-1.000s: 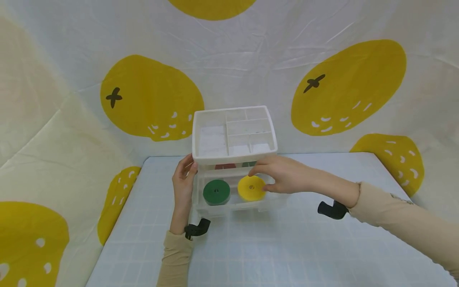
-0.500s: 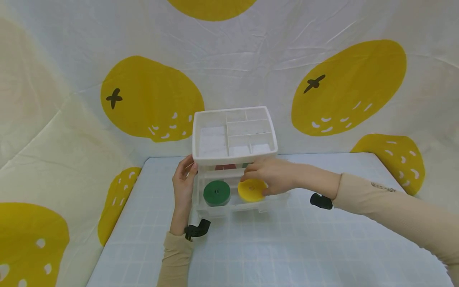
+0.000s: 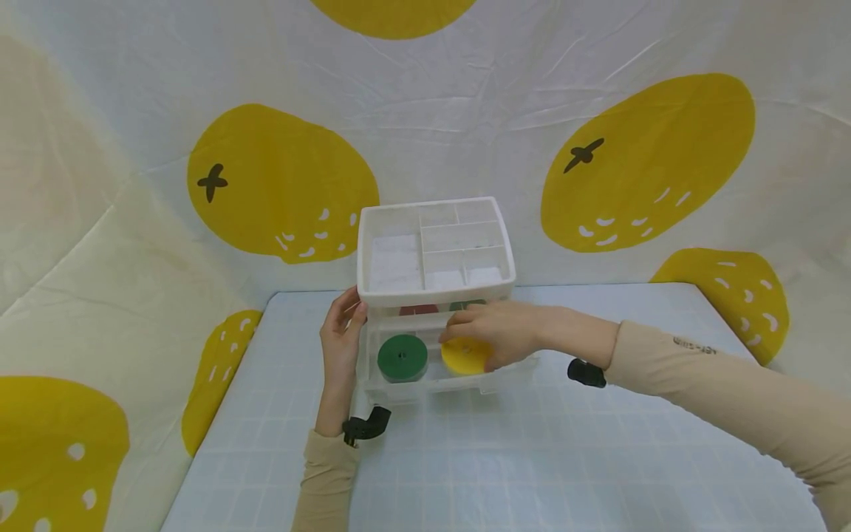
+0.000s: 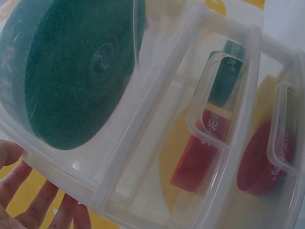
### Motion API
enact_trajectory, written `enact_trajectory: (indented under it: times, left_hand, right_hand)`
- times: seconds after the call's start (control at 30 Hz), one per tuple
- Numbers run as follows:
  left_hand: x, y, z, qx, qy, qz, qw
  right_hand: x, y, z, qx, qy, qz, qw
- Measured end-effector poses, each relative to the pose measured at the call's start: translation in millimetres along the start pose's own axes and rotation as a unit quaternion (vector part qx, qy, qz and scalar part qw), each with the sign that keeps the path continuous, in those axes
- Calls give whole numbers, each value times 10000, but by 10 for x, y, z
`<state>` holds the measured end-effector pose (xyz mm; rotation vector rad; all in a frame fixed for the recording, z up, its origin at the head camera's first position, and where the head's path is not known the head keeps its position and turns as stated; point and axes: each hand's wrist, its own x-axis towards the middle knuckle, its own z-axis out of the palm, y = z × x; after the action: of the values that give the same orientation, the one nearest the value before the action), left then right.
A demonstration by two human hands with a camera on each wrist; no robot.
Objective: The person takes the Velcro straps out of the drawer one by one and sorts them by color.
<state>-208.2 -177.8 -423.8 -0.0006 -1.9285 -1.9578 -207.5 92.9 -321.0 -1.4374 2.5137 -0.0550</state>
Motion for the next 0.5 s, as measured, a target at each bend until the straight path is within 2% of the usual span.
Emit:
enact_trajectory:
  times: [0.5]
  left_hand:
    - [-2, 52, -7, 82, -23, -166, 9998]
  right_hand:
    - [-20, -13, 15, 53, 86, -73, 9999]
